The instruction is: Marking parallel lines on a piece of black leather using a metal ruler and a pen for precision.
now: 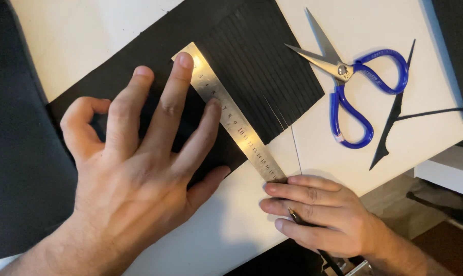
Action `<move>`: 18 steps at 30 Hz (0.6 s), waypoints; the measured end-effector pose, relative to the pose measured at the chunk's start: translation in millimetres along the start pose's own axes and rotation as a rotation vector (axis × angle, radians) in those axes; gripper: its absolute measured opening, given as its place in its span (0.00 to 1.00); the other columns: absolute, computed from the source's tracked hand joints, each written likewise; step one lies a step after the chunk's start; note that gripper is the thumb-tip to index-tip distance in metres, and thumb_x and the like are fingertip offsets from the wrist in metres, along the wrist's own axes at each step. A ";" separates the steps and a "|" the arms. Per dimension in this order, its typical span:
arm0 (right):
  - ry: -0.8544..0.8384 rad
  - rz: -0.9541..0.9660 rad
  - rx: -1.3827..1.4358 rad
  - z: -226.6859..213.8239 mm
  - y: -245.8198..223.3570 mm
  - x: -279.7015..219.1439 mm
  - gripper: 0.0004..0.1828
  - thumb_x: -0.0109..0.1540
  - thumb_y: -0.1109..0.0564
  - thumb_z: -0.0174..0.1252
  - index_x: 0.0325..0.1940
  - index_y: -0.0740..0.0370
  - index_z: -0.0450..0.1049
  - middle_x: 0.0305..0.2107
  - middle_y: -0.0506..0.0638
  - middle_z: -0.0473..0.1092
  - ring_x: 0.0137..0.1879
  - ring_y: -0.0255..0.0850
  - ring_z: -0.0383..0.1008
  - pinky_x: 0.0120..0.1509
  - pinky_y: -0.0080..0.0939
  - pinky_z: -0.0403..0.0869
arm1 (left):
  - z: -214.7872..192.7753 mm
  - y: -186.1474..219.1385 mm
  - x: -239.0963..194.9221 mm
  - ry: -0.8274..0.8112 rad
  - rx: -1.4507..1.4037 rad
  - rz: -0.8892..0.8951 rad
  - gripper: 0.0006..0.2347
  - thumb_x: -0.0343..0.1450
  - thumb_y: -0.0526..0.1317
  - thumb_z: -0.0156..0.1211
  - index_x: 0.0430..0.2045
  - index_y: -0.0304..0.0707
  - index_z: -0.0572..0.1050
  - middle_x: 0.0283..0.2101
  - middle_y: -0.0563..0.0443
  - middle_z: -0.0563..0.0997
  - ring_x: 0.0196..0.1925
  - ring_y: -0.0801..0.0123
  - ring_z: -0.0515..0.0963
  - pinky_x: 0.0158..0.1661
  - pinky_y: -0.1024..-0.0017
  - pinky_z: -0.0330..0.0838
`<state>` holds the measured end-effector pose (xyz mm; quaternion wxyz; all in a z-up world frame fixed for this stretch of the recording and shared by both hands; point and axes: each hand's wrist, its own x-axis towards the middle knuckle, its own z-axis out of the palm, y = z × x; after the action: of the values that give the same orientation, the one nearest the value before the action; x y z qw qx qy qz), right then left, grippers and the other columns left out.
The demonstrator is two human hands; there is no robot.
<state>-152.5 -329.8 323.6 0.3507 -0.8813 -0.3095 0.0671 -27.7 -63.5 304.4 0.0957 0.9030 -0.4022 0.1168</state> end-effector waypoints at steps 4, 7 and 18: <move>-0.006 -0.045 0.141 -10.8 2.4 -1.1 0.12 0.69 0.57 0.43 0.46 0.61 0.72 0.50 0.61 0.78 0.61 0.62 0.81 0.68 0.60 0.77 | 0.5 -0.1 -0.6 0.004 -0.025 0.004 0.23 0.76 0.64 0.61 0.53 0.49 0.82 0.67 0.37 0.78 0.62 0.44 0.77 0.48 0.51 0.63; 0.210 -0.005 0.255 -14.7 9.3 -9.8 0.18 0.78 0.48 0.37 0.63 0.60 0.66 0.42 0.60 0.79 0.43 0.49 0.85 0.49 0.45 0.86 | 0.2 -0.5 -0.2 -0.007 0.017 0.012 0.23 0.75 0.66 0.64 0.51 0.51 0.82 0.67 0.39 0.78 0.62 0.47 0.78 0.48 0.54 0.63; 0.260 0.128 -0.044 -16.2 15.6 40.5 0.08 0.58 0.68 0.63 0.35 0.77 0.70 0.27 0.63 0.72 0.32 0.51 0.77 0.40 0.48 0.82 | 2.2 -1.6 -1.1 -0.071 0.009 0.014 0.24 0.74 0.66 0.67 0.56 0.54 0.82 0.69 0.38 0.78 0.63 0.47 0.77 0.48 0.53 0.63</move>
<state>-106.9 -324.0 329.3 0.3636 -0.9079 -0.2061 -0.0323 -26.9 -62.2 301.8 0.0764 0.9042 -0.4109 0.0874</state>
